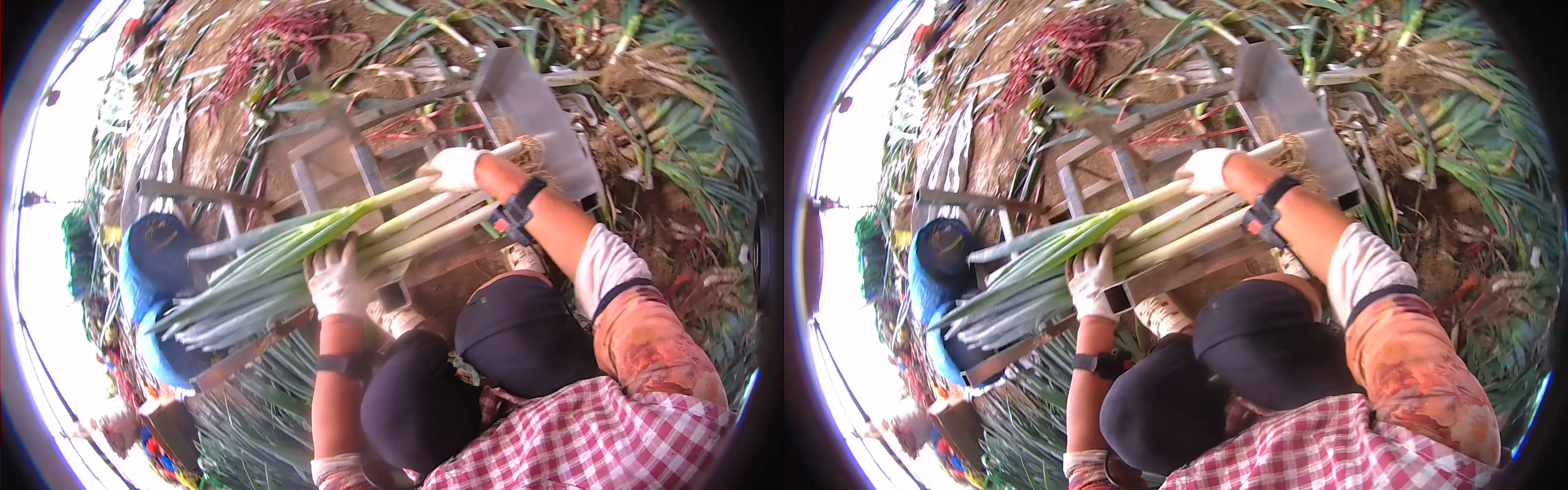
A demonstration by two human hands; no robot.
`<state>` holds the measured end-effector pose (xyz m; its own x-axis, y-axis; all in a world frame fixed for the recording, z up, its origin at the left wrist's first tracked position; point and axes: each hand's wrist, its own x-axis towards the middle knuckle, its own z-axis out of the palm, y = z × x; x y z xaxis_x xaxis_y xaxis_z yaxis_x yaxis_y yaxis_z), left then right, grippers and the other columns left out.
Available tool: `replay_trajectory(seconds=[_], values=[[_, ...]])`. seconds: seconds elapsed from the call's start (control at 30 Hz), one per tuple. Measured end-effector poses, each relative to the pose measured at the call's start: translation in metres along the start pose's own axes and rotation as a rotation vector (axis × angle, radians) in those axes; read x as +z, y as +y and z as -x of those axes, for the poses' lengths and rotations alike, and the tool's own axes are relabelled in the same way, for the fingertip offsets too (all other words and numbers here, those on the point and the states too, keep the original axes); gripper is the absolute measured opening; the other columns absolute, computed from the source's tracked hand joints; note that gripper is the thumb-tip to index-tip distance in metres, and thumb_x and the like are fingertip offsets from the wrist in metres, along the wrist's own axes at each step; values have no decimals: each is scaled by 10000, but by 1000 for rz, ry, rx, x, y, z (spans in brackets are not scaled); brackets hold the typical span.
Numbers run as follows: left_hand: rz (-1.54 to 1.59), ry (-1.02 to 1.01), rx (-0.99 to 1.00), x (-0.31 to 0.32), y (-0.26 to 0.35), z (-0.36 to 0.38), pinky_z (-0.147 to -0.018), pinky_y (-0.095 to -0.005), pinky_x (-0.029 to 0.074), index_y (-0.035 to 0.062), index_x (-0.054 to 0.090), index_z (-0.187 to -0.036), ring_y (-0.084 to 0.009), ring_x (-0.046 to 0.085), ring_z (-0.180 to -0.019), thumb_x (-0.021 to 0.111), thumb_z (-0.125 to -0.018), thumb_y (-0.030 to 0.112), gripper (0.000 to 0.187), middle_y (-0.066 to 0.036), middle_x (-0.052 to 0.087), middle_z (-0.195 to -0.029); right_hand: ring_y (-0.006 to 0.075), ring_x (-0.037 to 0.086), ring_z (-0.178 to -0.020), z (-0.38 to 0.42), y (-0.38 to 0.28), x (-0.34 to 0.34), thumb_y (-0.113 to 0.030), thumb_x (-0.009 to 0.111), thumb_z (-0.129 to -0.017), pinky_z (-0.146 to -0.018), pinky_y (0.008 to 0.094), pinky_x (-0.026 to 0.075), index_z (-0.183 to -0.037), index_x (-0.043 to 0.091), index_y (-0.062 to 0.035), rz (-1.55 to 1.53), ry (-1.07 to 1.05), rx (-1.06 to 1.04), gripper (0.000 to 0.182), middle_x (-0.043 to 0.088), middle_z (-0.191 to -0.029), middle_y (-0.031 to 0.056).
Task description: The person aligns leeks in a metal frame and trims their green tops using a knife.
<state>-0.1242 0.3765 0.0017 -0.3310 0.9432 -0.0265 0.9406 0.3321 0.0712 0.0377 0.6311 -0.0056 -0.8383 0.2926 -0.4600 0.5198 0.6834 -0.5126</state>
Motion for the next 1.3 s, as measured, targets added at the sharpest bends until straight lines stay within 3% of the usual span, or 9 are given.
replay_trajectory(seconds=[0.07, 0.13, 0.33, 0.47, 0.6, 0.73, 0.93, 1.2, 1.3], values=[[-56, 22, 48, 3, -3, 0, -1030, -455, 299, 175, 555, -1203, -288, 466, -1143, 734, -590, 519, 725, -99, 548, -1168, 329, 622, -894, 0, -6, 3, -361, 519, -799, -797, 415, 478, -1147, 600, -162, -22, 47, -26, 409, 654, -954, 155], [-103, 89, 90, 3, -3, -1, -1016, -450, 335, 189, 553, -1208, -298, 521, -1078, 584, -746, 231, 465, -101, 582, -1114, 306, 628, -901, 11, -34, -4, -393, 474, -796, -795, 403, 480, -1097, 629, -184, 51, 82, 117, 397, 662, -945, 136], [-173, -8, 57, 7, -5, -2, -1026, -450, 327, 237, 504, -1271, -309, 508, -1114, 654, -684, 346, 615, -116, 571, -1143, 268, 606, -998, 18, -46, 2, -580, 412, -846, -873, 380, 460, -1155, 606, -177, 141, -21, 113, 544, 647, -1065, 94], [-145, -66, 33, 19, -14, -3, -1073, -439, 263, 254, 479, -1299, -272, 433, -1208, 750, -531, 535, 861, -82, 518, -1246, 274, 607, -993, 8, -27, 29, -561, 347, -894, -862, 383, 458, -1127, 607, -154, 214, 95, 56, 537, 651, -1048, 105], [43, 67, 94, -6, 0, 5, -1016, -447, 342, 177, 517, -1250, -319, 484, -1134, 649, -752, 311, 532, -120, 550, -1176, 243, 611, -964, 16, -30, 30, -529, 331, -919, -823, 390, 443, -1068, 620, -170, 274, 119, 37, 484, 652, -1016, 95], [-173, 379, 44, -31, 1, -4, -1068, -482, 256, 180, 543, -1231, -322, 446, -1169, 582, -819, 376, 458, -114, 480, -1257, 231, 611, -936, 15, -29, 39, -532, 336, -918, -808, 390, 438, -1046, 624, -189, 292, 219, 23, 465, 646, -991, 73], [-70, 48, -122, -9, -11, -39, -968, -404, 328, 192, 649, -928, -222, 560, -963, 498, -866, 436, 293, -13, 645, -941, 235, 599, -946, 30, -39, 37, -506, 336, -922, -835, 391, 404, -1043, 614, -189, 280, 184, 205, 438, 638, -986, 70], [-40, 78, -149, -12, -6, -38, -958, -395, 337, 186, 649, -917, -217, 559, -957, 500, -873, 394, 259, -16, 647, -935, 239, 581, -980, 40, -22, 40, -491, 406, -900, -859, 389, 396, -1064, 603, -160, 297, 245, 192, 419, 619, -1015, 83], [-27, 57, -128, -11, -4, -34, -984, -415, 322, 188, 647, -949, -227, 553, -998, 492, -875, 387, 263, -25, 642, -975, 284, 621, -832, 36, -12, 47, -388, 460, -882, -742, 429, 468, -935, 639, -134, 255, 326, 135, 316, 645, -884, 107]])
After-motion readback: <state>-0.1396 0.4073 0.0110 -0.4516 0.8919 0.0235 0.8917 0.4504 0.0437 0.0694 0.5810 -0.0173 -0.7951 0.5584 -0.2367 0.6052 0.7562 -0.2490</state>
